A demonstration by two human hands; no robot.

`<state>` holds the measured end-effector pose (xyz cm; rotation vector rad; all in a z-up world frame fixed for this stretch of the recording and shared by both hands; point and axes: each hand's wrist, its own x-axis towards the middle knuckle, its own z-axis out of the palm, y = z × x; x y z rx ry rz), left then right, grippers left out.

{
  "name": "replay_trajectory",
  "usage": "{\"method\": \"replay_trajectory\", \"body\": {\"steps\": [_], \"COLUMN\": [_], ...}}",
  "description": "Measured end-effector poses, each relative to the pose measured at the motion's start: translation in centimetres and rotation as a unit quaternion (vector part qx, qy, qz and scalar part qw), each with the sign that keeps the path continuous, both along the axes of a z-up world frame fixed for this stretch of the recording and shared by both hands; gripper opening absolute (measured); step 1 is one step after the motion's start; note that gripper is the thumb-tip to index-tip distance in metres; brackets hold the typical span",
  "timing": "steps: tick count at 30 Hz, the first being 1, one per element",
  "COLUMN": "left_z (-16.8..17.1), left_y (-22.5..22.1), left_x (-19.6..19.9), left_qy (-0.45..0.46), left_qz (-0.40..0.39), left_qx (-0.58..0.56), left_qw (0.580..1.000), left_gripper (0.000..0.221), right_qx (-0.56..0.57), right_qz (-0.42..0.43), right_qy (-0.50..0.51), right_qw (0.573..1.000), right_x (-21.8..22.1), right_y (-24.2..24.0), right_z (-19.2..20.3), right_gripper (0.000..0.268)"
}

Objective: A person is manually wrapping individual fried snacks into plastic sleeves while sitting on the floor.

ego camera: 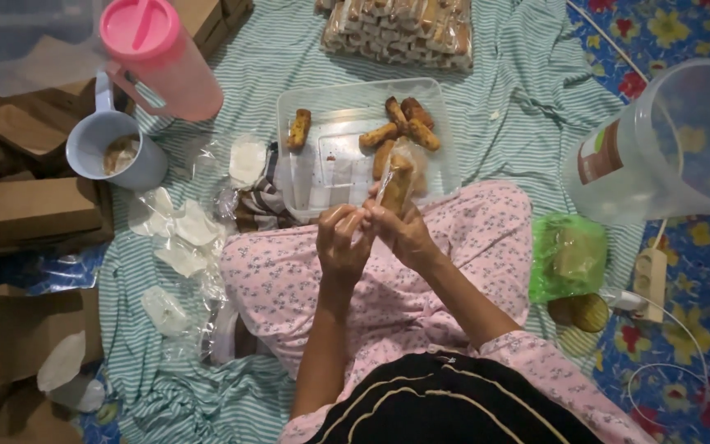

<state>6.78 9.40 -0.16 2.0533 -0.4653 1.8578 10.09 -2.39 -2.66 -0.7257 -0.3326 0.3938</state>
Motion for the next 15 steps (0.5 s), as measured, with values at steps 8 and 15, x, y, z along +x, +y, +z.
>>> {"method": "replay_trajectory", "body": {"steps": [8, 15], "left_z": [1.9, 1.7], "left_y": [-0.4, -1.0], "left_x": [-0.2, -0.5], "left_qy": [0.003, 0.037], "left_qz": [-0.023, -0.091], "left_qx": [-0.008, -0.133], "left_qw": [1.000, 0.986], "left_gripper": [0.015, 0.012], "right_qx": [-0.052, -0.032], "right_qz": [-0.039, -0.017], "right_qy": [-0.015, -0.030], "right_qw": [0.998, 0.999], "right_x": [-1.4, -2.0], "right_y": [-0.3, -0.6], "right_z": [-0.3, 4.9], "right_gripper": [0.032, 0.036]}}
